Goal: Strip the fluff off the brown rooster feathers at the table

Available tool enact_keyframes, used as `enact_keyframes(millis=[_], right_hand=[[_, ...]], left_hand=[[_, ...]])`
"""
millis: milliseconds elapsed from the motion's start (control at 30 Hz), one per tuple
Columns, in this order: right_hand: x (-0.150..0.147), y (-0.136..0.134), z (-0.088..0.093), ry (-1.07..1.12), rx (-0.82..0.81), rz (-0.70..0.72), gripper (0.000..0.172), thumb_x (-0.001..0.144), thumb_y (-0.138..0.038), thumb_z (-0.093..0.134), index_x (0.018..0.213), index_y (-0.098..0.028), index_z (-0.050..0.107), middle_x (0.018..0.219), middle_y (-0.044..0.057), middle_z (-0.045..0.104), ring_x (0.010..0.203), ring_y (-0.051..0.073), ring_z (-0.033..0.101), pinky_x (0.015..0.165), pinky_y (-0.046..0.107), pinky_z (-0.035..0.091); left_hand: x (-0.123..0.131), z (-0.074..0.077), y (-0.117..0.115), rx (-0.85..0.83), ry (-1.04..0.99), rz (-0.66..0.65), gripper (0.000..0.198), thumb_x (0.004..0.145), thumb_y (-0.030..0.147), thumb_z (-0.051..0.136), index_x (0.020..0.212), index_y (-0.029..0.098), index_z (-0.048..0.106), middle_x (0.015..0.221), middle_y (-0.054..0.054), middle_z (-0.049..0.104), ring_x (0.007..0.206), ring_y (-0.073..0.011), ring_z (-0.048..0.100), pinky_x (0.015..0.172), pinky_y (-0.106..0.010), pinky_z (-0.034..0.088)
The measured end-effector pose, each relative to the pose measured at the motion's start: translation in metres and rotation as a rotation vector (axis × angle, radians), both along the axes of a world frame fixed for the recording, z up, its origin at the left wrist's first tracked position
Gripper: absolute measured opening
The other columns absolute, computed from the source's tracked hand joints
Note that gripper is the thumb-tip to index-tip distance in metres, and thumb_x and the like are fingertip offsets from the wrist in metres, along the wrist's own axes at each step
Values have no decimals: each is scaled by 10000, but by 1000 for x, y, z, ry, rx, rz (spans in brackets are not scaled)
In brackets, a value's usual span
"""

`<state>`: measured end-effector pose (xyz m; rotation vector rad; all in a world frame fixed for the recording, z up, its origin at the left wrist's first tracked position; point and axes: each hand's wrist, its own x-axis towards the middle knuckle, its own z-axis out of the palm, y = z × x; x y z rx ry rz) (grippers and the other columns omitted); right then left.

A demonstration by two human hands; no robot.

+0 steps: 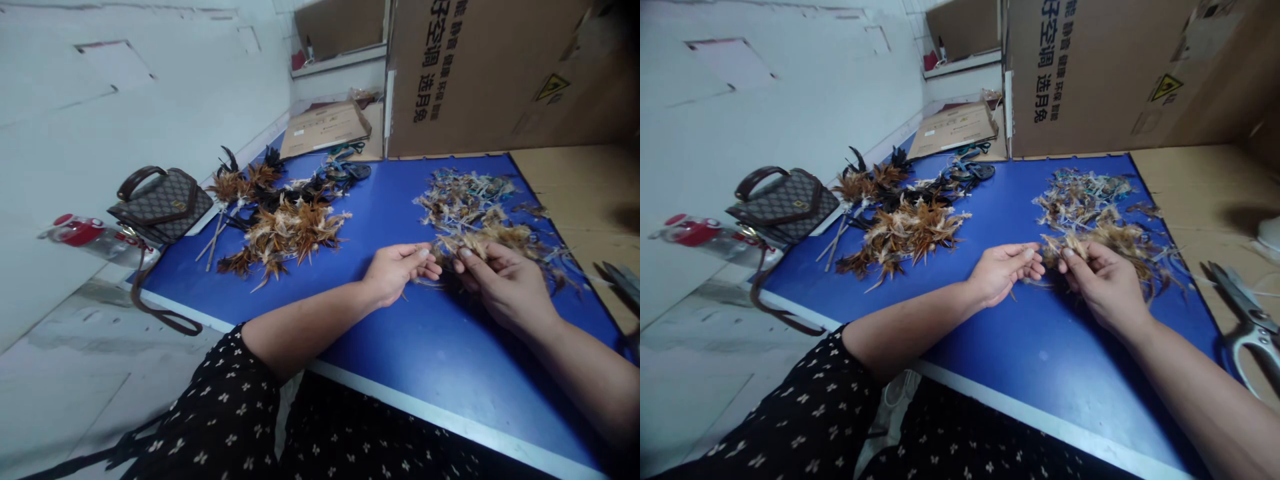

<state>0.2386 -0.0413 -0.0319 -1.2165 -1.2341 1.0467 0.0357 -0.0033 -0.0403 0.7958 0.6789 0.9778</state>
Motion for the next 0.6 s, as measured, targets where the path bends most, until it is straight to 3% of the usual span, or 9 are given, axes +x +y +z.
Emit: enact_keyframes(millis=[100,200,433,600], right_hand=[[-1,-1,4,-6,1,3,493,896,-679,907,811,-237,706,648,1,620,533,121,465,478,264,324],[-2,-2,6,-10,12,5,520,870,-702,918,796,-226,723,625,1,612,522,114,461,470,257,324],[-5,-4,9,-2,-3,29,500,871,-680,927,826,-219,740,637,-6,615,515,102,454,462,250,330],[-13,-6,14,-33,5,122,502,845,-678,946,811,-227,727,609,-22,595,506,104,453,466,248,338]], left_hand=[[0,4,-2,-10,-46,-46,220,938,257,903,1020,109,762,918,-87,804,843,-174,792,945,-373,615],[0,6,-2,-31,-59,-54,179,959,217,874,1041,102,764,919,-96,809,849,-186,809,982,-403,625],[1,5,-3,-47,16,-39,279,927,327,930,976,88,793,802,-84,788,710,-156,751,825,-356,630],[2,6,-7,-15,35,-53,380,880,425,972,900,96,781,777,-83,777,661,-135,701,751,-332,597]])
